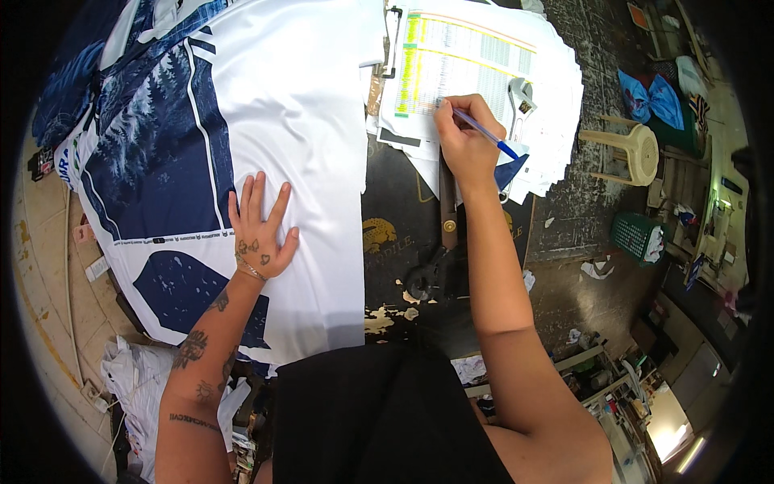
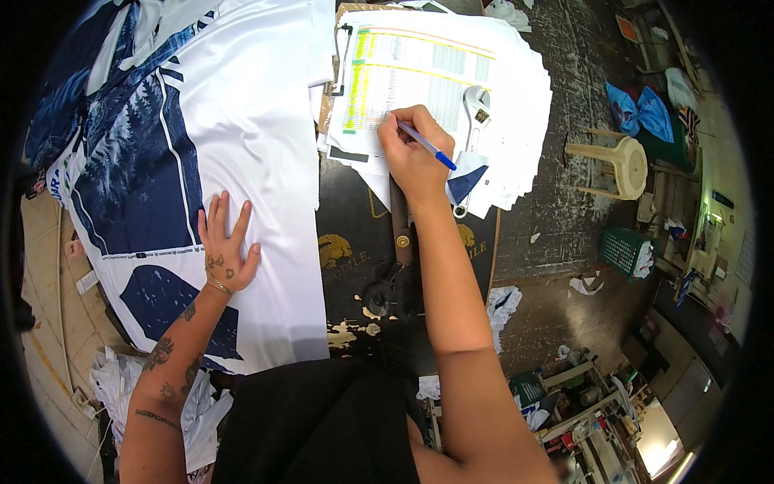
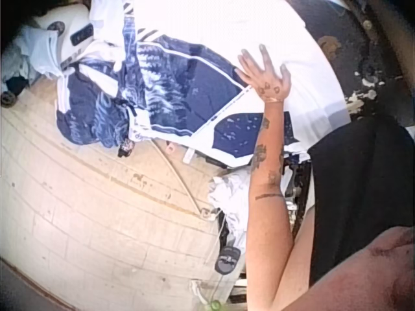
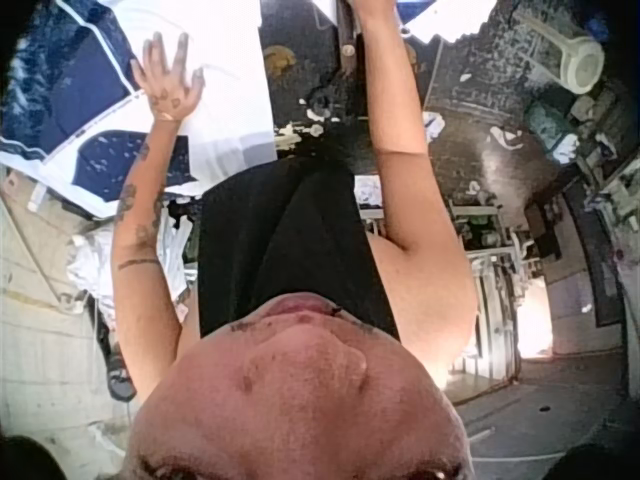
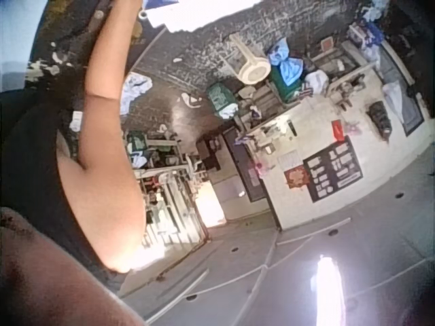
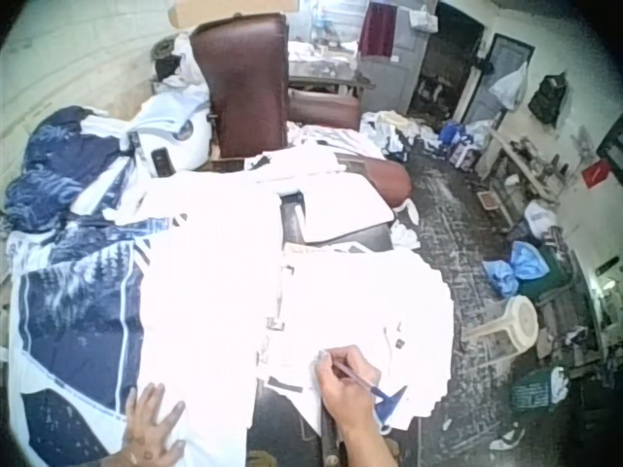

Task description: The person uses shears to cut a large white fabric sheet laid over a patterned garment on a table. They repeatedly align the fabric, cut along the pattern edges, and fold the cut pieces. The process is repeated multiple times with the same garment and fabric.

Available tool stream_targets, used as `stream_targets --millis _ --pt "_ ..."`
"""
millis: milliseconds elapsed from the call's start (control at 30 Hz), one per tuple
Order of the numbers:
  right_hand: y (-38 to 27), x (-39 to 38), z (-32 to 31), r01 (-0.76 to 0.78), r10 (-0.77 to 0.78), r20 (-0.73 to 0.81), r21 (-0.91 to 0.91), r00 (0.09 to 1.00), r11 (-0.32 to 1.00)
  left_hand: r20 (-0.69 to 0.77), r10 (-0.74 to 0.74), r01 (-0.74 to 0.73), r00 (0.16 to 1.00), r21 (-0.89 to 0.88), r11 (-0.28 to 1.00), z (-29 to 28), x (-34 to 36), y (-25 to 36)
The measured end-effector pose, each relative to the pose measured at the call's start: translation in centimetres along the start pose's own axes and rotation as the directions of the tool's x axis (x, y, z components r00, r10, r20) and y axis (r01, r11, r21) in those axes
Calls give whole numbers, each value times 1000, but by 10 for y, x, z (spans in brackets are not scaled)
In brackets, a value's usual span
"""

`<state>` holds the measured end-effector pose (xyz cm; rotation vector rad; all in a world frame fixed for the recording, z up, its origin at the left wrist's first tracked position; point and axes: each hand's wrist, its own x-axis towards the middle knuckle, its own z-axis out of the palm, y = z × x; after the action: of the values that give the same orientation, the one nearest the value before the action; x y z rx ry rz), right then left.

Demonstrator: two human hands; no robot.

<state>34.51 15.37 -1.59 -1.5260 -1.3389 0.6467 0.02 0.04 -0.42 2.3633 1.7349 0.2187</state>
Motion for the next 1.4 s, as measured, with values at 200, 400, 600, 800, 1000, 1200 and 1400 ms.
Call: stream_targets --millis 200,400,600,800,1000,1200,1400 --pt "-4 0 2 115 -118 -16 -100 993 988 12 -11 11 1000 -7 1000 -3 0 1" --pt "7 -4 3 145 -153 -74 -108 985 984 -7 -10 9 1000 -13 1000 -4 -2 1" --pt "-2 -5 -8 -89 202 -215 443 956 892 -11 -7 7 1000 -10 1000 -5 -3 1" --pt "-28 38 -64 -512 566 258 -250 783 822 -18 -8 7 1000 -18 1000 -3 -7 2" --pt "-60 15 -74 -110 240 131 -618 962 779 -22 -20 19 1000 -29 999 -5 -6 1" --pt "-119 -103 12 279 -117 627 -166 770 946 125 -343 355 931 -94 930 -22 0 30" --pt "-101 -204 62 670 -368 683 -242 631 701 -437 -326 444 839 201 873 -71 -56 -193"
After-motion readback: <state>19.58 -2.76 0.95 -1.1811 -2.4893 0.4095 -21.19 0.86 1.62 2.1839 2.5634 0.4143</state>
